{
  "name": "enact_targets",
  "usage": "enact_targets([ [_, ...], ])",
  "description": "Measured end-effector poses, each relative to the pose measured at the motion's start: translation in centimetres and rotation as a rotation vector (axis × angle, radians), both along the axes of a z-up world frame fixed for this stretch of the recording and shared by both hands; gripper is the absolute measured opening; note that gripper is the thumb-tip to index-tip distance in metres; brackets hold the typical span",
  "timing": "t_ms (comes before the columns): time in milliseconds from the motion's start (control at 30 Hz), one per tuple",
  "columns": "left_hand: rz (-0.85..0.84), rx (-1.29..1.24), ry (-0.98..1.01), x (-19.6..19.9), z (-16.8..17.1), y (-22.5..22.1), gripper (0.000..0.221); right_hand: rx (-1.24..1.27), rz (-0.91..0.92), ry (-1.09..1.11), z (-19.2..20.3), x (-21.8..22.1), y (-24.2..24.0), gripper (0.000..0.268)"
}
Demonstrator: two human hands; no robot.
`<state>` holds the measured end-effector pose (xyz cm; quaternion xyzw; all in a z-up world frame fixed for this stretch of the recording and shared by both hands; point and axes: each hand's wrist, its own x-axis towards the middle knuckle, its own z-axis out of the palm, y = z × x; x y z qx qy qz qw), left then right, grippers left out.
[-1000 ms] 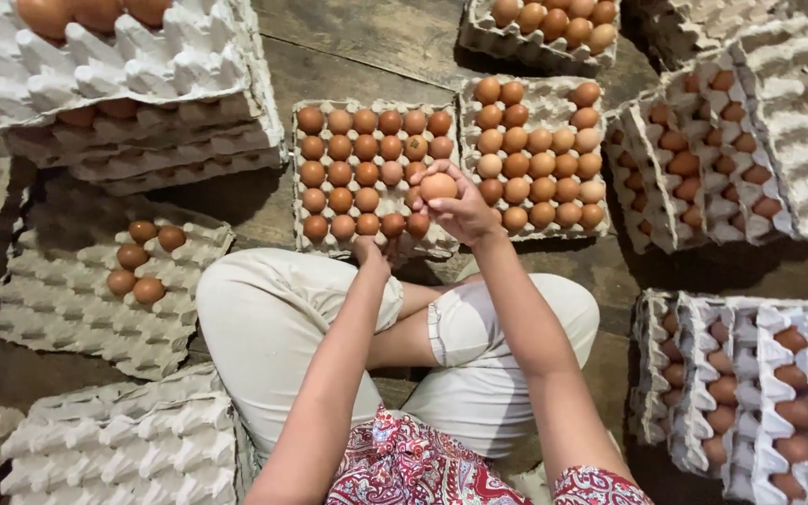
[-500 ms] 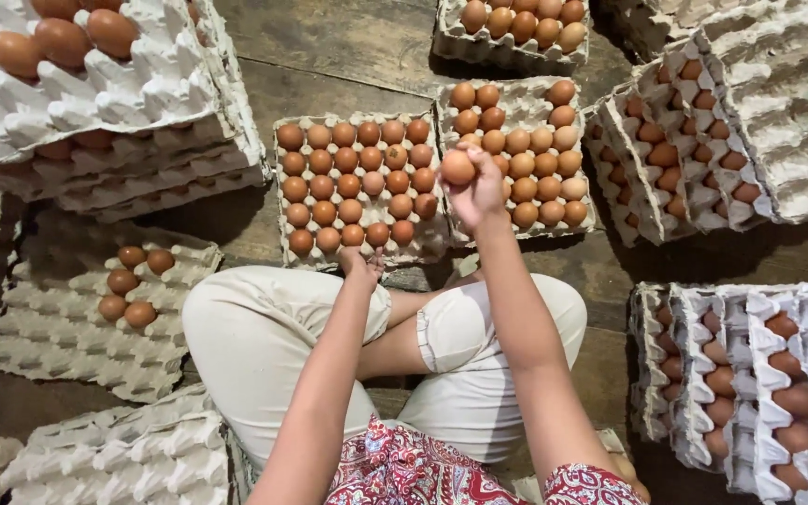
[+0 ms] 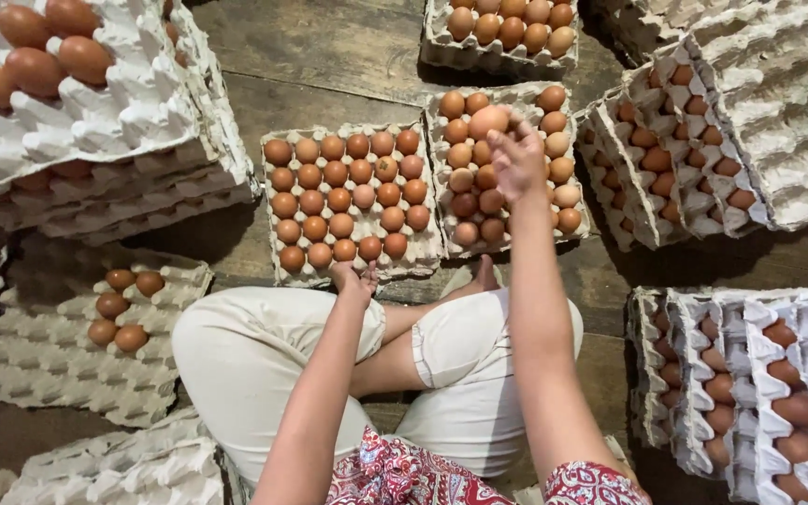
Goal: Sorting and transferring chicken eggs from bulk stacks into individual cardboard tray slots.
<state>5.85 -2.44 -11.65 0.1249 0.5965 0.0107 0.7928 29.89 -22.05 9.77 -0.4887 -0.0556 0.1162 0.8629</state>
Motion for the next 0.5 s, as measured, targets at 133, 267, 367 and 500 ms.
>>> enact_targets([
  [133,-0.014,0.009,0.013,0.1,1.7,0.2,0.03,-0.482,-0.257,-0.127,-3.2,7.5,-2.2,0.053],
  [267,-0.012,0.014,0.034,0.2,1.6,0.1,0.028,-0.907,-0.44,-0.226,-5.9,11.9,-5.2,0.055],
  [367,0.003,0.008,0.051,0.2,1.2,0.2,0.029,-1.261,-0.547,-0.164,-7.4,14.0,-5.8,0.047],
  [500,-0.009,0.001,0.073,0.1,0.7,0.1,0.032,-1.58,-0.532,-0.266,-7.0,13.6,-4.8,0.047],
])
